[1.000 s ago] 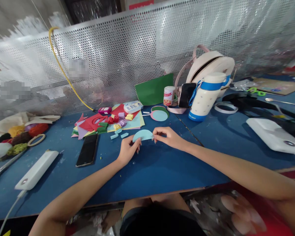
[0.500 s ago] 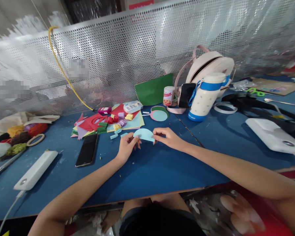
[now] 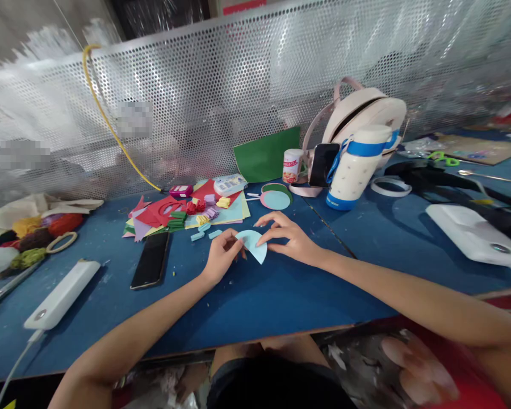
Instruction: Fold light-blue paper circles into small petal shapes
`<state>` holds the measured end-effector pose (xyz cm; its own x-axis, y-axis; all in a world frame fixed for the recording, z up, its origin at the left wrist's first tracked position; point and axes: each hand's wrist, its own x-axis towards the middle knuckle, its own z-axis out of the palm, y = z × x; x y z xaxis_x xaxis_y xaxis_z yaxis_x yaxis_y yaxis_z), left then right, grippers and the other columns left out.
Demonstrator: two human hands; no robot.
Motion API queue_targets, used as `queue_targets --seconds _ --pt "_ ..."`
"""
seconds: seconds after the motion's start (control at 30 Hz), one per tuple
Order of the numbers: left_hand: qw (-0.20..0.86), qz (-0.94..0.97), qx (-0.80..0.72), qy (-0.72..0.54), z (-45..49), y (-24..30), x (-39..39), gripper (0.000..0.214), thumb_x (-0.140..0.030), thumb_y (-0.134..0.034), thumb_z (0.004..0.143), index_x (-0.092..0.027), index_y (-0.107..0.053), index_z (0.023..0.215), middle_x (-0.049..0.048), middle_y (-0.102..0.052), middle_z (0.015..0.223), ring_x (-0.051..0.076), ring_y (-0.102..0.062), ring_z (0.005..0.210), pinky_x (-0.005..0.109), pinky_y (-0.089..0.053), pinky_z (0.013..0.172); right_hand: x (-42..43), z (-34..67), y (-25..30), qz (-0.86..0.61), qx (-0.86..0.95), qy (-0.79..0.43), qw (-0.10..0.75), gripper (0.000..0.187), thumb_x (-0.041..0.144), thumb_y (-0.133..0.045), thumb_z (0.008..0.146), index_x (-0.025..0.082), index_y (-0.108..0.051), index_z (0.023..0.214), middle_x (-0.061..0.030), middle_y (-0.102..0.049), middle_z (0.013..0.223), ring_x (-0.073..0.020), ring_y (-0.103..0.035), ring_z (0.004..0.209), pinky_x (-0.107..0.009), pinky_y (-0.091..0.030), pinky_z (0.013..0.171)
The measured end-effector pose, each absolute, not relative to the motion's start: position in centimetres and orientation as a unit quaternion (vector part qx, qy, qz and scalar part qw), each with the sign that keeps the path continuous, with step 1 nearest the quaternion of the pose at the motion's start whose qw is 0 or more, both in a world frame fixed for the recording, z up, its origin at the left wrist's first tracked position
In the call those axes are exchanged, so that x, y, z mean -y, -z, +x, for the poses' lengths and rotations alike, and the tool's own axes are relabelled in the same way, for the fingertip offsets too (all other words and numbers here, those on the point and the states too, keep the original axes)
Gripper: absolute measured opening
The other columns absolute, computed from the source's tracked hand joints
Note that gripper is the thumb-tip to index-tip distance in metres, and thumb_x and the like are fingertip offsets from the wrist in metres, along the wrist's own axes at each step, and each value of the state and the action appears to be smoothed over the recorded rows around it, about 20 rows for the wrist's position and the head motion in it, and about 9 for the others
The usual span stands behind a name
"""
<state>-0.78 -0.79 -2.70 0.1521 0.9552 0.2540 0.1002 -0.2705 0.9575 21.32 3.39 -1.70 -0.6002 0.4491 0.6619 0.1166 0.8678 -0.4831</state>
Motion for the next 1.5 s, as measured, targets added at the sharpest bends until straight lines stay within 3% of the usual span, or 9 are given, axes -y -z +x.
queue_targets --seconds 0.2,0.4,0.57,0.73,0.93,1.1,1.23,1.5 --pt "0.422 0.653 -0.421 -0.467 -0.6 3.0 1.3 0.04 -0.055 -0.072 0.081 -0.017 -0.061 0.079 0.0013 -0.07 0.061 0.014 -0.065 0.051 0.019 -0.042 0.044 -3.0 21.2 1.6 -0.151 0.888 -0.164 0.403 0.009 0.027 -0.067 0.095 0.027 -0.075 0.092 -0.0071 -0.06 0.123 -0.0222 -0.056 0.113 -0.038 -0.053 0.088" --pt "0.413 0.664 -0.43 -0.451 -0.7 3.2 1.2 0.036 -0.052 -0.072 0.081 -0.017 -0.064 0.08 0.0028 -0.074 0.065 0.016 -0.07 0.055 0.021 -0.047 0.047 -2.8 21.0 1.3 -0.106 0.922 -0.122 0.352 0.014 0.023 -0.067 0.094 0.031 -0.078 0.094 -0.0052 -0.061 0.131 -0.0239 -0.05 0.12 -0.037 -0.053 0.087" --pt "0.431 0.639 -0.432 -0.467 -1.0 3.2 0.6 0.039 -0.054 -0.073 0.079 -0.015 -0.065 0.082 0.006 -0.075 0.068 0.018 -0.07 0.058 0.022 -0.05 0.048 -2.7 20.9 1.3 -0.115 0.915 -0.125 0.367 0.014 0.03 -0.068 0.094 0.028 -0.077 0.085 -0.0059 -0.065 0.125 -0.0239 -0.052 0.115 -0.037 -0.052 0.084" --pt "0.438 0.648 -0.415 -0.464 -0.9 3.3 0.6 0.042 -0.055 -0.072 0.081 -0.014 -0.072 0.089 0.0071 -0.076 0.07 0.021 -0.071 0.061 0.026 -0.053 0.05 -2.6 21.0 1.3 -0.159 0.897 -0.156 0.383 0.021 0.033 -0.062 0.098 0.025 -0.073 0.081 -0.0058 -0.066 0.117 -0.0227 -0.054 0.109 -0.041 -0.05 0.092" --pt "0.407 0.679 -0.417 -0.447 -0.7 3.3 0.9 0.035 -0.048 -0.071 0.082 -0.015 -0.071 0.074 0.0049 -0.074 0.067 0.014 -0.064 0.051 0.023 -0.052 0.051 -2.4 20.7 1.5 -0.191 0.876 -0.183 0.404 0.021 0.036 -0.062 0.097 0.023 -0.068 0.082 -0.0078 -0.06 0.122 -0.0242 -0.055 0.114 -0.044 -0.049 0.094" --pt "0.377 0.721 -0.399 -0.423 -0.6 3.3 1.1 0.024 -0.035 -0.065 0.086 -0.014 -0.076 0.081 0.0048 -0.076 0.07 0.013 -0.065 0.054 0.021 -0.05 0.053 -2.3 20.3 1.6 -0.181 0.871 -0.222 0.4 0.022 0.035 -0.058 0.1 0.022 -0.063 0.083 -0.0057 -0.065 0.102 -0.0206 -0.06 0.098 -0.039 -0.048 0.09" --pt "0.355 0.744 -0.389 -0.411 -0.5 3.2 1.4 0.022 -0.026 -0.06 0.087 -0.015 -0.079 0.084 0.0059 -0.079 0.078 0.014 -0.069 0.061 0.021 -0.051 0.057 -2.2 20.1 1.5 -0.19 0.869 -0.216 0.402 0.026 0.035 -0.056 0.1 0.022 -0.057 0.079 -0.0032 -0.062 0.085 -0.0191 -0.056 0.084 -0.034 -0.046 0.078" --pt "0.349 0.758 -0.389 -0.391 -0.4 3.0 1.5 0.022 -0.024 -0.059 0.087 -0.016 -0.08 0.087 0.0055 -0.08 0.081 0.016 -0.071 0.067 0.021 -0.052 0.06 -2.2 20.1 1.5 -0.192 0.87 -0.219 0.398 0.026 0.034 -0.055 0.1 0.021 -0.055 0.078 -0.0028 -0.06 0.082 -0.0189 -0.055 0.081 -0.032 -0.044 0.074"
